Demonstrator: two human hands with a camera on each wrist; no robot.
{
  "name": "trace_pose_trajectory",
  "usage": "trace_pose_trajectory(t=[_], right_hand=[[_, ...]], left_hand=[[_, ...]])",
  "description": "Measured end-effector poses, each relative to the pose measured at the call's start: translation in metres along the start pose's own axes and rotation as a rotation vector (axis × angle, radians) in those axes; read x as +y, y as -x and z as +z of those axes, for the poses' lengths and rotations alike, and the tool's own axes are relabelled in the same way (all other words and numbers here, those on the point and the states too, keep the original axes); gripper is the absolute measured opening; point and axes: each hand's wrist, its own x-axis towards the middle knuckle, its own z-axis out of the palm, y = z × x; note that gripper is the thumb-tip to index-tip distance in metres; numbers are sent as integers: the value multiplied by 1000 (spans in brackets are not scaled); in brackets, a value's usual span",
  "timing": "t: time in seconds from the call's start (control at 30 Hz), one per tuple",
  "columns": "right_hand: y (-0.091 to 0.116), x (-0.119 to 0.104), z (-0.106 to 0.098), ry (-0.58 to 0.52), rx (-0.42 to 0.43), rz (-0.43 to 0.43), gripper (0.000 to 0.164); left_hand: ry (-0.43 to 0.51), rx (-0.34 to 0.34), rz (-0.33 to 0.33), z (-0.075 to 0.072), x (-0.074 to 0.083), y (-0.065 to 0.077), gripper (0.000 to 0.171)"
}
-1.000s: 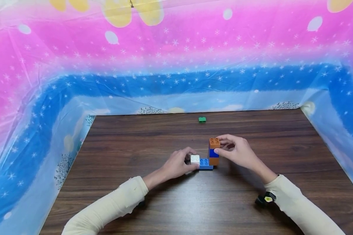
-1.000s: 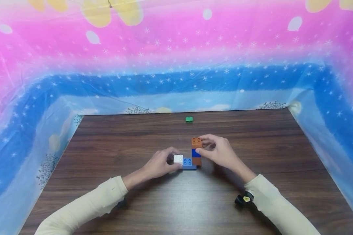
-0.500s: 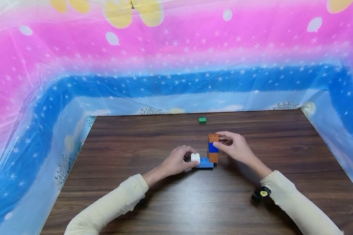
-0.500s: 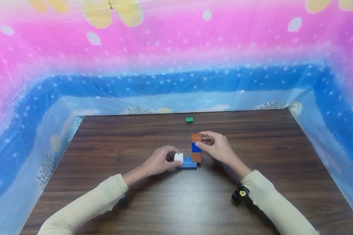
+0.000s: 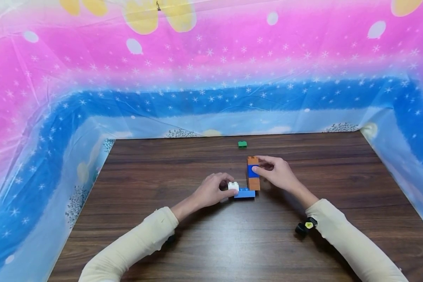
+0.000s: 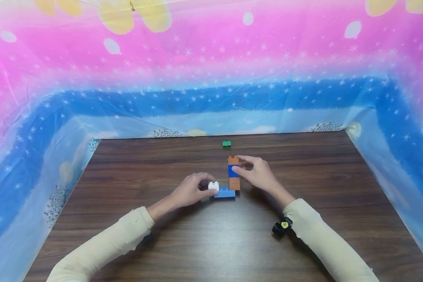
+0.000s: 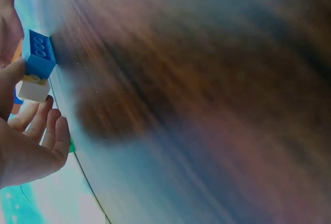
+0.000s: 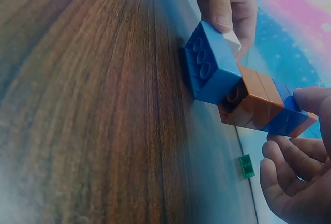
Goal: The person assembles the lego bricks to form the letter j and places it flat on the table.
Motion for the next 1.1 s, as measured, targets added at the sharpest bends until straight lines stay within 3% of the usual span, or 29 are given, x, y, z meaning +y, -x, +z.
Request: trace_pose_trajectory(t=[0.57,1.1], right_hand=[[-12,9,7,-46,-21,74,64],[-17,16,12,-22,-25,101,64]], left_hand=[[39,10,-17,-3,-3,-6,30],[61,20,-40,-5,-6,-16,27]])
